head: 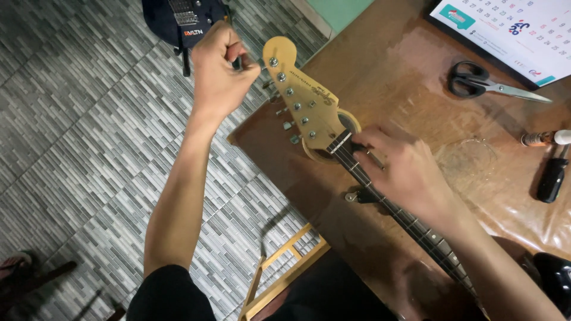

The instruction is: Installing and tuning new strings on an electric guitar using a string winder.

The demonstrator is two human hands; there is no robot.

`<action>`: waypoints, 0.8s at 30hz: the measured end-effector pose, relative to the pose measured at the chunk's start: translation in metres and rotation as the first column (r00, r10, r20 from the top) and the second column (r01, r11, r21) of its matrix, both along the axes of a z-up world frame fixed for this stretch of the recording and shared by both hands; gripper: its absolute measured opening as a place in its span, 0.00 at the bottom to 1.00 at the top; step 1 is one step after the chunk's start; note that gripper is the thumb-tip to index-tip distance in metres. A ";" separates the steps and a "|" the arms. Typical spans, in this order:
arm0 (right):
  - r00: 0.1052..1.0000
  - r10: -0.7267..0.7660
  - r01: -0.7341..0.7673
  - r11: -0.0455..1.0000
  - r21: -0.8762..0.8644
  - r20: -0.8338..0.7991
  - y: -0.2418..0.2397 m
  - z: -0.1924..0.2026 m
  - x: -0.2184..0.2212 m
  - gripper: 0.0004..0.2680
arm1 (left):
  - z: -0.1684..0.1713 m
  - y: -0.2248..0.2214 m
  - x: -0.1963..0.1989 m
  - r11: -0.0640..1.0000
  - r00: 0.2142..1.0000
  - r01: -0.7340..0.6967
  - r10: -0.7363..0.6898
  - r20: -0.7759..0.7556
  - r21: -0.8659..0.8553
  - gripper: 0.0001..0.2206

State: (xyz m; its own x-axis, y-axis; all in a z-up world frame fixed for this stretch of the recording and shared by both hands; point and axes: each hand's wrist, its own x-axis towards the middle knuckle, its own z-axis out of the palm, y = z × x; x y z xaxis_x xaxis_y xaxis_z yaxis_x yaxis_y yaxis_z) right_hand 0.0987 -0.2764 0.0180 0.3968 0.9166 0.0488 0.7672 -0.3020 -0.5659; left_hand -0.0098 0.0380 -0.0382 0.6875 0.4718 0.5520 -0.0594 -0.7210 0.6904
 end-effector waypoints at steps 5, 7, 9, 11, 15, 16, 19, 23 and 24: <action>0.999 -0.042 0.042 0.996 0.079 -0.011 -0.004 -0.004 -0.002 0.06 | -0.001 -0.001 0.003 0.998 1.000 0.007 -0.008 -0.017 -0.063 0.17; 0.998 -0.036 0.041 0.994 0.101 -0.050 0.002 -0.009 0.005 0.05 | -0.002 -0.001 0.005 0.999 1.000 -0.003 0.002 -0.020 -0.051 0.18; 0.996 -0.029 0.040 0.991 0.125 -0.087 0.011 -0.013 0.010 0.04 | -0.005 -0.002 0.004 0.999 1.000 -0.014 0.014 -0.022 -0.037 0.18; 0.983 -0.067 0.090 0.987 0.132 -0.172 0.021 -0.013 0.015 0.04 | -0.008 -0.005 0.003 0.985 0.996 0.069 -0.078 -0.053 -0.158 0.20; 0.955 -0.063 0.103 0.986 0.127 -0.290 0.044 -0.006 0.023 0.05 | -0.009 -0.006 -0.001 0.991 0.997 0.059 -0.065 -0.051 -0.117 0.19; 0.925 -0.128 0.145 0.989 0.020 -0.357 0.050 -0.003 0.024 0.06 | -0.007 -0.008 -0.001 0.995 0.997 0.030 -0.037 -0.070 -0.097 0.19; 0.863 -0.184 0.138 0.982 -0.131 -0.471 0.066 0.006 0.028 0.08 | -0.007 -0.009 -0.004 0.997 0.995 0.015 -0.022 -0.093 -0.076 0.18; 0.725 -0.309 0.168 0.946 -0.278 -0.616 0.086 0.020 0.028 0.06 | -0.014 -0.009 -0.003 0.996 0.995 0.027 -0.035 -0.096 -0.081 0.18; 0.724 -0.308 0.168 0.946 -0.276 -0.617 0.089 0.021 0.031 0.06 | -0.013 -0.009 -0.003 0.996 0.995 0.027 -0.035 -0.097 -0.079 0.18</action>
